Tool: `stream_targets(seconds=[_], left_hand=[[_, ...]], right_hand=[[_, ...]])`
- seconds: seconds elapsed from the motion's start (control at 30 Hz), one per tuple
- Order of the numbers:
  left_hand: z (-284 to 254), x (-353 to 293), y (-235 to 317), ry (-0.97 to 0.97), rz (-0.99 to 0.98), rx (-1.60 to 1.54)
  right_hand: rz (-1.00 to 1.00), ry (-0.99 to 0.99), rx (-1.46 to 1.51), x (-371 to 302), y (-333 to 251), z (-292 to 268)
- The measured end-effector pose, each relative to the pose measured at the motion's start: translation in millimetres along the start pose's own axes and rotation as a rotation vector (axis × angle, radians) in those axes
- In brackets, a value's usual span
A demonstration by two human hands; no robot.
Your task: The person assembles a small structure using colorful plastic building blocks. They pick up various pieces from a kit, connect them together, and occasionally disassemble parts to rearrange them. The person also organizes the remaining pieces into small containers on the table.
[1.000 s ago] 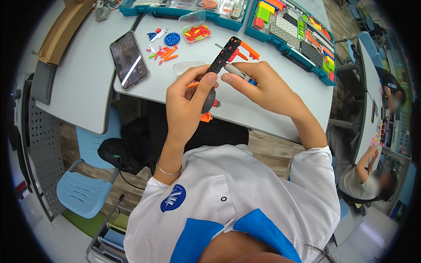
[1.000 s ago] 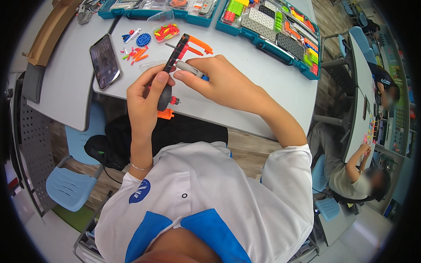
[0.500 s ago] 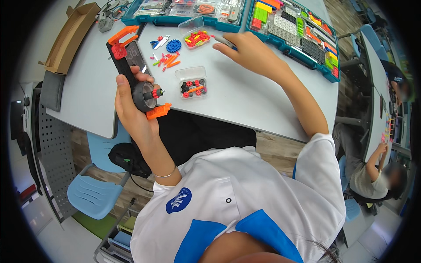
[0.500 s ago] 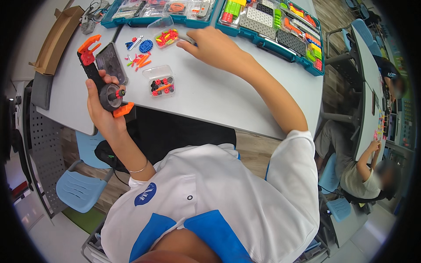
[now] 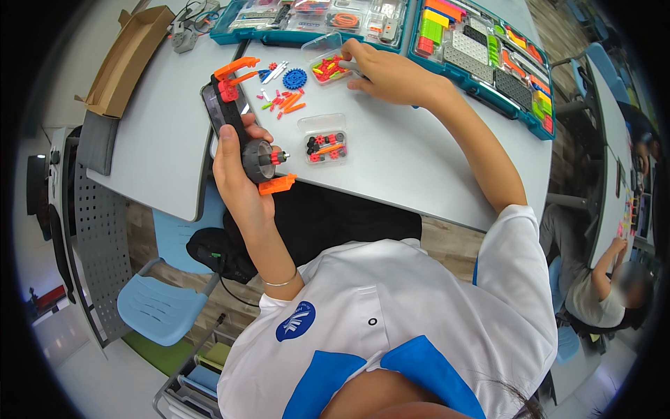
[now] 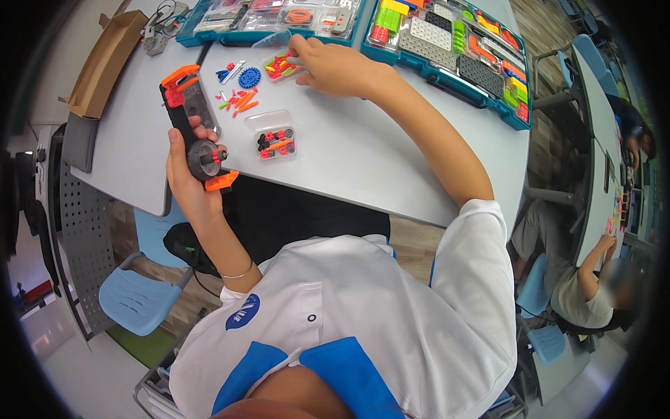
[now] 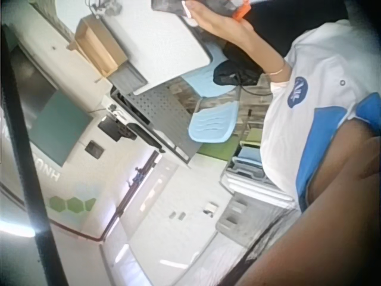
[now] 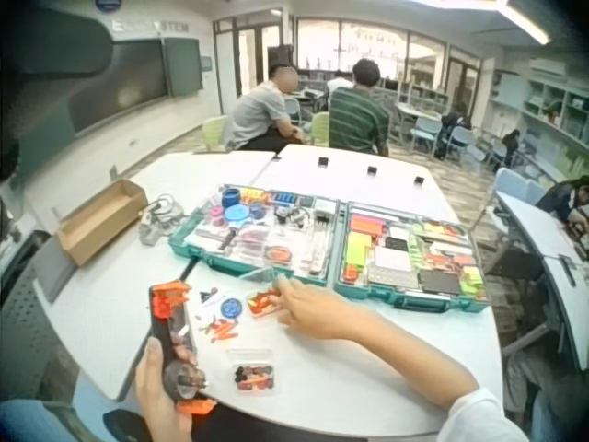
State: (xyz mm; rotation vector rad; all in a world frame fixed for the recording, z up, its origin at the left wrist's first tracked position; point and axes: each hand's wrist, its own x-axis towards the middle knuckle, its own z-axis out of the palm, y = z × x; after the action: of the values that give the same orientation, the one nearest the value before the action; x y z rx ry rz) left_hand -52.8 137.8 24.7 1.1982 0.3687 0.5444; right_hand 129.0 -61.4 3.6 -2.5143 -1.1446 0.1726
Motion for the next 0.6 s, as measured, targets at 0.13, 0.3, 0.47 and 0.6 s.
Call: stream_targets(seconds=[0.13, 0.3, 0.47, 0.6], left_hand=[[-1.6, 2.3, -6.3, -0.067, -0.031, 0.004], [2.9, 0.3, -11.8, -0.099, -0.041, 0.029], [7.0, -1.7, -16.0, -0.121, -0.048, 0.054], [8.8, -4.0, -16.4, -0.134, -0.061, 0.051]], right_hand=[[-0.05, -0.043, 0.102, 2.0, 1.6, -7.4], [-0.089, -0.07, 0.152, 5.2, 4.0, -10.8], [-0.069, -0.066, 0.188, 7.3, 9.9, -8.5], [-0.13, -0.005, 0.154, 8.6, 14.8, -3.3]])
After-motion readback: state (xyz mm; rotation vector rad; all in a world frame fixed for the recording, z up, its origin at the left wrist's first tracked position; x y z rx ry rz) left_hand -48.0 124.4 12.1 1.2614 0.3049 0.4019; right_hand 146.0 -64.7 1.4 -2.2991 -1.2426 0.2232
